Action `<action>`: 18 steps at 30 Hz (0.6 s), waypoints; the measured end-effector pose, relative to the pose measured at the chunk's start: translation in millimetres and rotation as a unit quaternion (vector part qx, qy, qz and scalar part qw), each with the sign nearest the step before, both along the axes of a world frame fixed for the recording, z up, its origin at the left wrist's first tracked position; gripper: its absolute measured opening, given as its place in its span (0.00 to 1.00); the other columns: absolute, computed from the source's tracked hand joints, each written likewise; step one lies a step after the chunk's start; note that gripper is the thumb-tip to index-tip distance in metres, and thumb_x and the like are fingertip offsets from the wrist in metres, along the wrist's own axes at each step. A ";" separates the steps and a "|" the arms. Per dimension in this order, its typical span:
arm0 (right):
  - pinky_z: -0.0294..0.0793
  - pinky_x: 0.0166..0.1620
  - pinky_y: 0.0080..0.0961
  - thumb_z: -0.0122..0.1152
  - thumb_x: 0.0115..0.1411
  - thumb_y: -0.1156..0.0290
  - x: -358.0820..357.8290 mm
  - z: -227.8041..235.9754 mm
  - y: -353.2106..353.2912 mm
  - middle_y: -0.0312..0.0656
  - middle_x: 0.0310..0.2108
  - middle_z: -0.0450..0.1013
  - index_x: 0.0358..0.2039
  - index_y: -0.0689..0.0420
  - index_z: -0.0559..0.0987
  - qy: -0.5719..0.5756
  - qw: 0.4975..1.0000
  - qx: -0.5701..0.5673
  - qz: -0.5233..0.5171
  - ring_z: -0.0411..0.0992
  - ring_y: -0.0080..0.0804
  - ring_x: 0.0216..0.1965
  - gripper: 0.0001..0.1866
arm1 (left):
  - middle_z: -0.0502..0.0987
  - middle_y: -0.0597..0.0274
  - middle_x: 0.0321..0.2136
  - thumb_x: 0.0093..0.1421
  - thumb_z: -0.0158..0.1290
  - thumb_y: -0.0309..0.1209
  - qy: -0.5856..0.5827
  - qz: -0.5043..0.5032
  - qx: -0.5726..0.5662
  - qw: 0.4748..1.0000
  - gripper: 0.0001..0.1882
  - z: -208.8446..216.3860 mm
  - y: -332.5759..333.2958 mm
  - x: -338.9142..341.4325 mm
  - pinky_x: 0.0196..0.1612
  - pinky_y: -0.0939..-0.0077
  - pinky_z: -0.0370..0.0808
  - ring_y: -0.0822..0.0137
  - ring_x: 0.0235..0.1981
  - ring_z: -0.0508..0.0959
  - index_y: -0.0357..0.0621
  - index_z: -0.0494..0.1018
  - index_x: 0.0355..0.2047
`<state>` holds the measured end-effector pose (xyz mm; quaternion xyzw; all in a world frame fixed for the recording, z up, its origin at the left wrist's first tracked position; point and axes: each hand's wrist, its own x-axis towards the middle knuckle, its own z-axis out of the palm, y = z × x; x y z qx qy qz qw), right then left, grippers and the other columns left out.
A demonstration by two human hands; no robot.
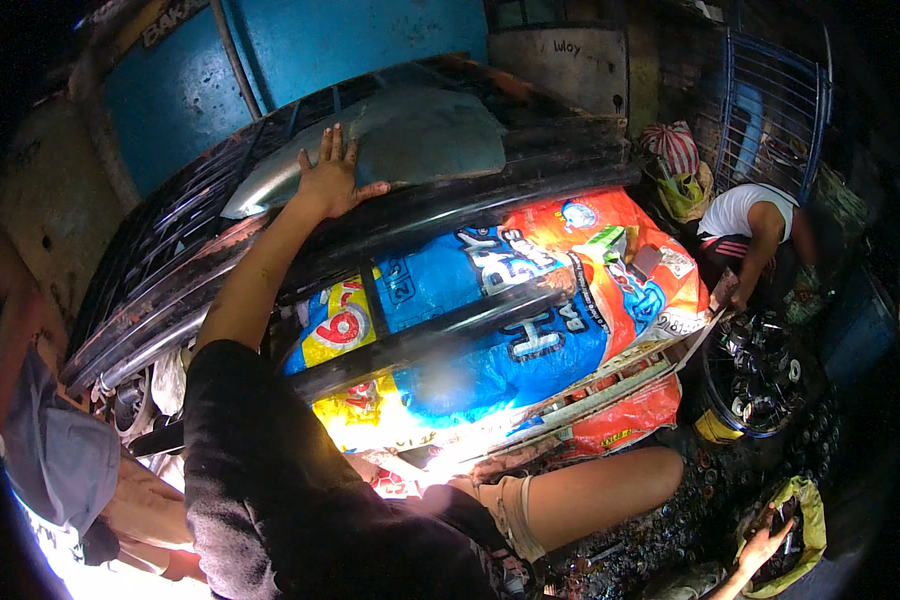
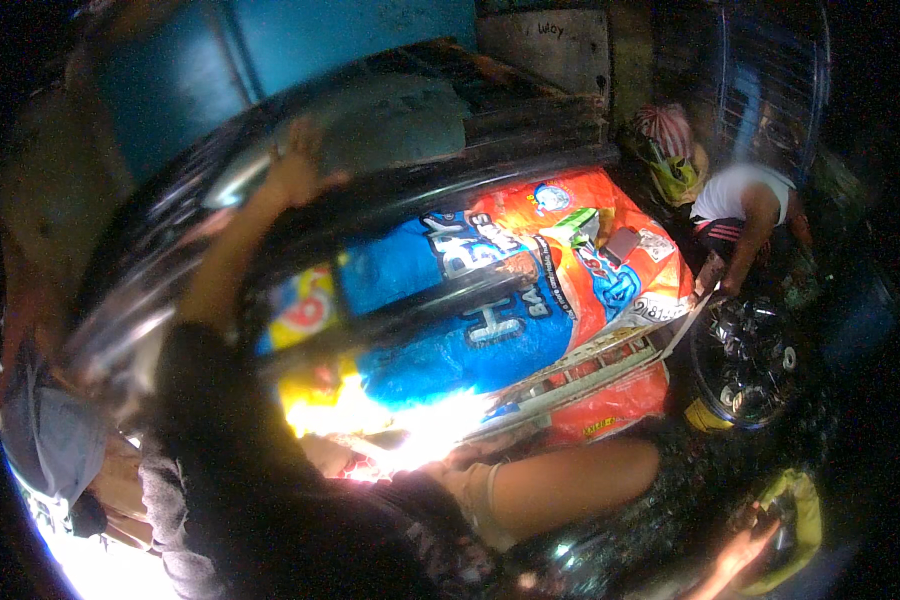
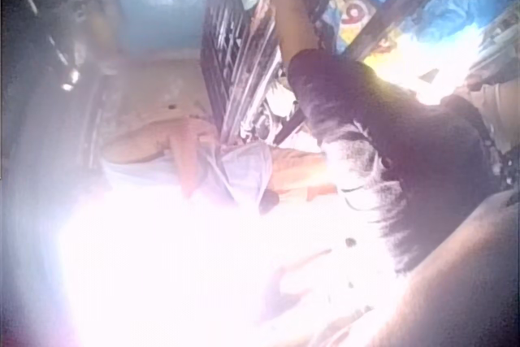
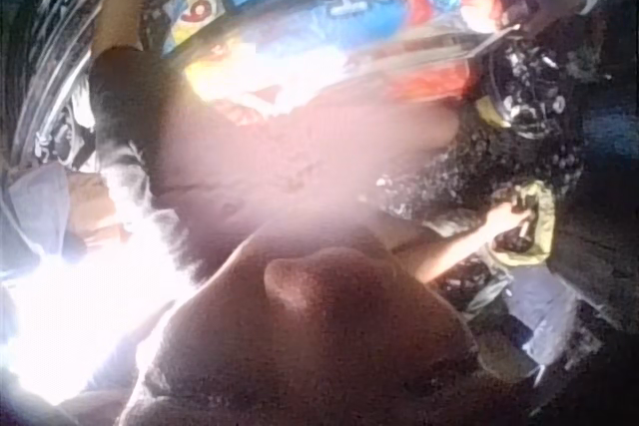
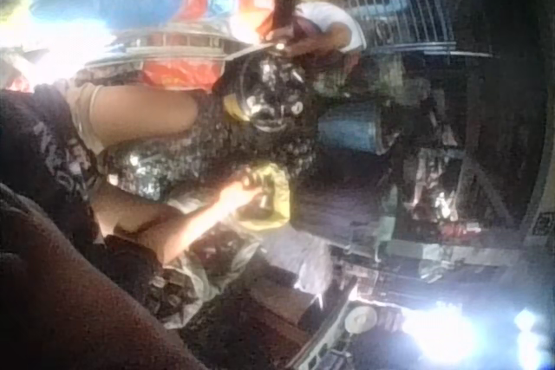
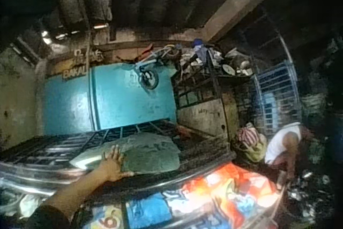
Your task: The person sits on the floor and uses a metal rod to pry apart cylindrical mechanical parts. They repeatedly pick up parts, separate them, and place the components into nearby sacks. The person also briefly handles a large metal sheet and adjusts items on a rack.
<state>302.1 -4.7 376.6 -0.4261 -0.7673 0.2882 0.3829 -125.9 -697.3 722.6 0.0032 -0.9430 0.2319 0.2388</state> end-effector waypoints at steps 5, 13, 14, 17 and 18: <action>0.52 0.66 0.36 0.48 0.66 0.49 11.8 -38.3 31.9 0.59 0.63 0.59 0.64 0.64 0.60 0.041 0.988 0.068 0.130 0.58 0.47 0.64 0.36 | 0.34 0.49 0.71 0.42 0.44 0.78 0.079 -0.028 -0.118 0.989 0.65 -12.2 21.4 14.0 0.67 0.39 0.42 0.53 0.72 0.35 0.31 0.55 0.64; 0.48 0.67 0.44 0.26 0.68 0.42 32.1 -82.7 88.5 0.63 0.67 0.49 0.64 0.48 0.67 -0.058 0.958 0.244 0.142 0.49 0.58 0.67 0.34 | 0.40 0.50 0.71 0.40 0.48 0.75 0.049 -0.161 -0.244 0.955 0.57 0.1 24.1 -1.5 0.69 0.54 0.45 0.56 0.72 0.36 0.27 0.74 0.48; 0.48 0.67 0.43 0.26 0.68 0.42 31.8 -79.3 91.4 0.64 0.67 0.49 0.64 0.48 0.67 -0.104 0.947 0.270 0.138 0.50 0.58 0.67 0.34 | 0.41 0.50 0.71 0.40 0.49 0.73 0.031 -0.185 -0.241 0.952 0.56 7.1 24.4 2.8 0.70 0.56 0.46 0.56 0.72 0.37 0.27 0.74 0.48; 0.49 0.67 0.43 0.26 0.68 0.42 5.2 -58.5 42.6 0.63 0.67 0.49 0.65 0.48 0.65 -0.074 0.988 0.113 0.068 0.51 0.58 0.67 0.35 | 0.44 0.50 0.70 0.39 0.52 0.70 -0.041 -0.156 -0.265 0.951 0.53 22.1 36.3 23.1 0.70 0.60 0.48 0.55 0.72 0.41 0.26 0.76 0.45; 0.49 0.67 0.43 0.25 0.68 0.41 6.3 -53.2 41.0 0.63 0.67 0.49 0.65 0.49 0.65 -0.073 0.990 0.110 0.054 0.51 0.58 0.67 0.36 | 0.45 0.50 0.70 0.40 0.52 0.70 -0.050 -0.159 -0.262 0.951 0.52 22.9 42.8 26.9 0.70 0.60 0.49 0.55 0.71 0.42 0.26 0.76 0.44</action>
